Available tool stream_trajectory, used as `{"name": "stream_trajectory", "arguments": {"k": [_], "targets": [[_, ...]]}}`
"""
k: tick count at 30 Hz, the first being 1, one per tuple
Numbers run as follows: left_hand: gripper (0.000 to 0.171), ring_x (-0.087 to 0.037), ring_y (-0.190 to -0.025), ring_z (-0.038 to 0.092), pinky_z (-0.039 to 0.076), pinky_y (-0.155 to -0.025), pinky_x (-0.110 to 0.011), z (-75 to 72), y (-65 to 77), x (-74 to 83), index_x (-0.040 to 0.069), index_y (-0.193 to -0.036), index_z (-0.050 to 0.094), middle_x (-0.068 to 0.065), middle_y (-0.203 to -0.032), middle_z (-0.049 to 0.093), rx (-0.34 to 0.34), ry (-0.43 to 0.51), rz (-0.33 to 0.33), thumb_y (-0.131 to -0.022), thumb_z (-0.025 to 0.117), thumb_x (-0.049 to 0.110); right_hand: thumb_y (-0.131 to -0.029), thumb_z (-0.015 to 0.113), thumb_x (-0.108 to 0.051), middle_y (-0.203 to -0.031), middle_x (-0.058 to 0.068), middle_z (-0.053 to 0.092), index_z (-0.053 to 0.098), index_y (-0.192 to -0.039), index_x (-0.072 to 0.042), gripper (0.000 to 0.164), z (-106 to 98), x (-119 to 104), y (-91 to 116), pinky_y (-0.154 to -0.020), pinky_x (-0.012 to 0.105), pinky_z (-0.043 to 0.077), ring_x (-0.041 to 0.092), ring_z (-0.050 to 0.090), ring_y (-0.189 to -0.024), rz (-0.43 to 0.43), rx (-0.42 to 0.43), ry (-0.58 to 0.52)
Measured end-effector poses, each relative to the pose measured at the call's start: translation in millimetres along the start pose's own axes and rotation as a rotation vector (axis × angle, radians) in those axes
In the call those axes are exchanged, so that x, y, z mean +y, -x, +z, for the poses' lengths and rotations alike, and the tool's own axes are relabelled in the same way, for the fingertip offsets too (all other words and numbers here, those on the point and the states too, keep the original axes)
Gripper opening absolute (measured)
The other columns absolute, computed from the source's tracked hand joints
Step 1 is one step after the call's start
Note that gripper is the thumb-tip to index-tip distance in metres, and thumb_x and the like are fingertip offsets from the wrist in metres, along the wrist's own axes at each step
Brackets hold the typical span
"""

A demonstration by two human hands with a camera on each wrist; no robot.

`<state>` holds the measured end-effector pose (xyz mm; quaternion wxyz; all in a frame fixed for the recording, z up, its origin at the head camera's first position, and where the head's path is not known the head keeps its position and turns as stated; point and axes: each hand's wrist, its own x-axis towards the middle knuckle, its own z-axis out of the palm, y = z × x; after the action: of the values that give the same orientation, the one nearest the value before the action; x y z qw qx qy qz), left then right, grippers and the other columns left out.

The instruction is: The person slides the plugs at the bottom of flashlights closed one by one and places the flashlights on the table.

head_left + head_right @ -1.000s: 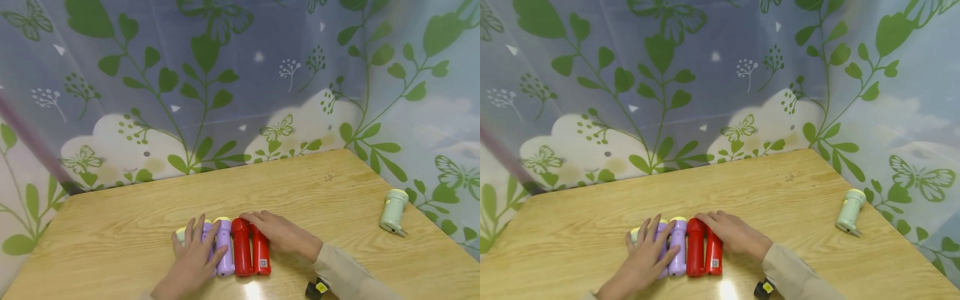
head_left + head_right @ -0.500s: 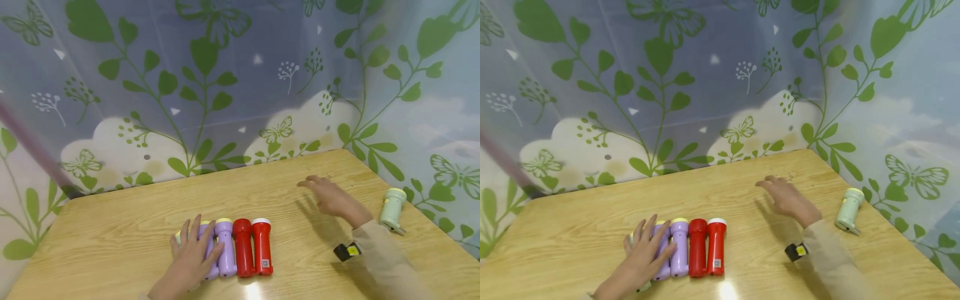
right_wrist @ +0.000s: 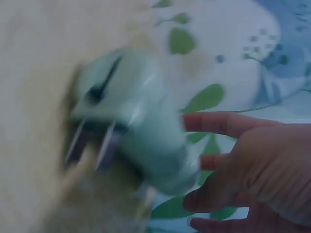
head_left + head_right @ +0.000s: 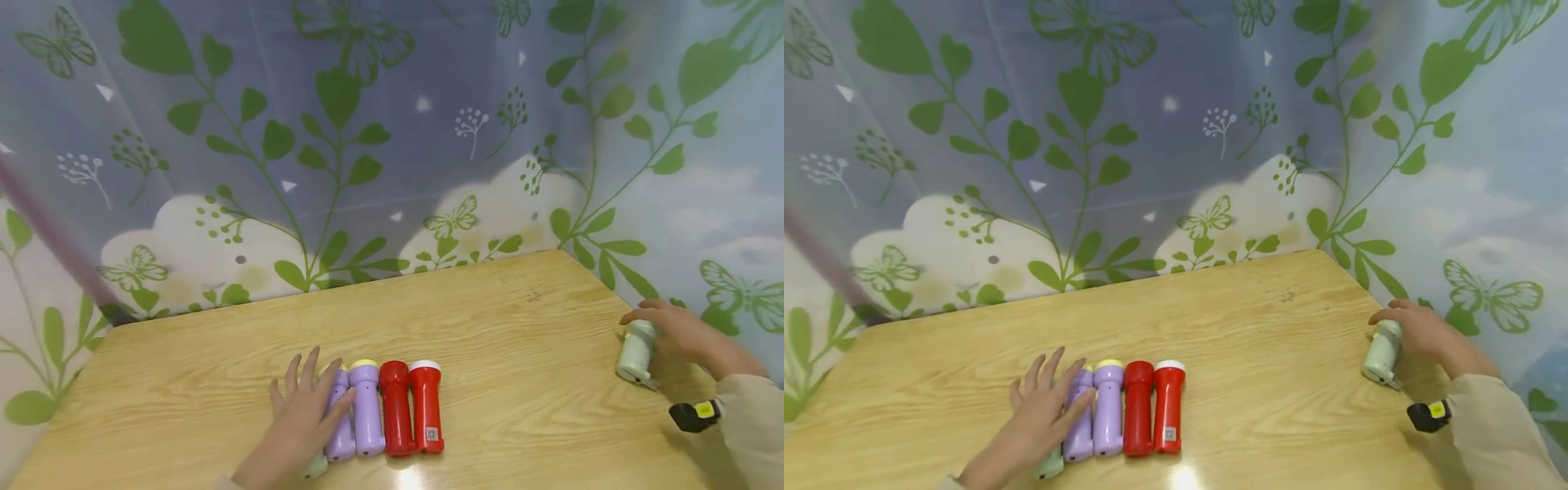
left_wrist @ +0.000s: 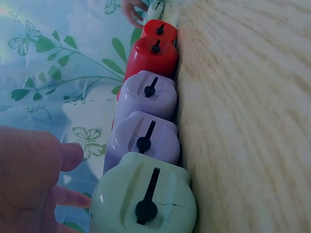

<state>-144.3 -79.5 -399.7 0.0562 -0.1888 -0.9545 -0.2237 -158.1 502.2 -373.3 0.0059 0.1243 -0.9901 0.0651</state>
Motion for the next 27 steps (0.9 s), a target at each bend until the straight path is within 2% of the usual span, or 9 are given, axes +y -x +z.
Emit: {"name": "stream_trajectory", "arguments": {"k": [2,5,7,8,13,17,23,25,27], "targets": [[0.055,-0.051,-0.138,0.016,0.011,-0.099,-0.077,-1.9,0.0,-0.6,0.009,-0.140,0.047,-0.027,-0.151,0.027,0.002,-0.005,-0.004,-0.097,0.052,0.042,-0.060,0.065,0.025,-0.121,0.046,0.042,0.065,-0.108,0.001,0.054,8,4,-1,-0.056,0.039,0.044,0.066,0.046,-0.099,-0.017,-0.006,0.027],[0.055,-0.050,-0.139,0.014,0.010,-0.100,-0.076,-4.3,-0.4,0.0,0.010,-0.142,0.046,-0.025,-0.152,0.026,0.002,-0.002,-0.005,-0.098,0.051,0.043,-0.060,0.067,0.027,-0.120,0.044,0.044,0.066,-0.099,-0.006,0.052,19,5,-5,-0.059,0.045,0.047,0.064,0.049,-0.095,-0.061,0.016,0.071],[0.056,-0.049,-0.139,0.013,0.010,-0.101,-0.075,-5.9,-0.8,0.5,0.010,-0.142,0.045,-0.025,-0.152,0.026,0.010,0.003,0.000,-0.098,0.050,0.045,-0.059,0.070,0.024,-0.117,0.039,0.047,0.064,-0.094,-0.012,0.051,26,2,-8,-0.061,0.050,0.049,0.061,0.051,-0.093,-0.095,0.042,0.077],[0.056,-0.049,-0.139,0.013,0.010,-0.101,-0.074,-6.9,-1.0,0.8,0.009,-0.141,0.046,-0.025,-0.152,0.026,0.018,0.011,0.005,-0.098,0.050,0.045,-0.059,0.070,0.024,-0.115,0.035,0.048,0.063,-0.092,-0.016,0.052,30,0,-9,-0.061,0.049,0.048,0.057,0.052,-0.090,-0.118,0.059,0.079],[0.052,-0.049,-0.137,0.015,0.010,-0.100,-0.072,-12.4,-3.5,1.4,0.006,-0.138,0.048,-0.026,-0.149,0.029,0.081,0.039,0.058,-0.098,0.053,0.039,-0.052,0.073,0.017,-0.103,0.021,0.052,0.064,-0.089,-0.017,0.051,41,-16,-15,-0.062,0.047,0.046,0.039,0.053,-0.084,-0.227,0.226,0.049],[0.049,-0.049,-0.135,0.020,0.013,-0.099,-0.070,-13.7,-6.1,2.5,0.004,-0.136,0.050,-0.026,-0.146,0.033,0.145,0.037,0.110,-0.097,0.057,0.033,-0.049,0.078,0.012,-0.098,0.018,0.054,0.064,-0.086,-0.015,0.047,40,-34,-22,-0.060,0.045,0.045,0.036,0.053,-0.082,-0.260,0.345,0.056],[0.040,-0.042,-0.124,0.043,0.022,-0.098,-0.066,-11.3,-7.3,6.3,0.005,-0.126,0.059,-0.020,-0.133,0.052,0.190,0.038,0.186,-0.094,0.062,0.029,-0.054,0.088,0.001,-0.097,0.015,0.056,0.065,-0.085,-0.014,0.042,28,-71,-29,-0.060,0.049,0.046,0.036,0.056,-0.082,-0.246,0.394,0.042],[0.035,-0.037,-0.117,0.052,0.028,-0.101,-0.061,-10.8,-6.4,8.7,0.006,-0.123,0.062,-0.015,-0.125,0.059,0.176,0.067,0.206,-0.095,0.062,0.027,-0.055,0.088,0.001,-0.098,0.015,0.056,0.064,-0.085,-0.014,0.041,24,-87,-30,-0.060,0.048,0.047,0.035,0.056,-0.082,-0.244,0.390,0.015],[0.031,-0.030,-0.108,0.059,0.041,-0.097,-0.051,-11.2,-4.0,12.3,0.007,-0.120,0.064,-0.011,-0.117,0.064,0.149,0.116,0.234,-0.095,0.063,0.025,-0.055,0.089,0.000,-0.098,0.012,0.057,0.064,-0.085,-0.016,0.042,20,-103,-32,-0.060,0.046,0.047,0.032,0.056,-0.082,-0.255,0.385,-0.006]]}}
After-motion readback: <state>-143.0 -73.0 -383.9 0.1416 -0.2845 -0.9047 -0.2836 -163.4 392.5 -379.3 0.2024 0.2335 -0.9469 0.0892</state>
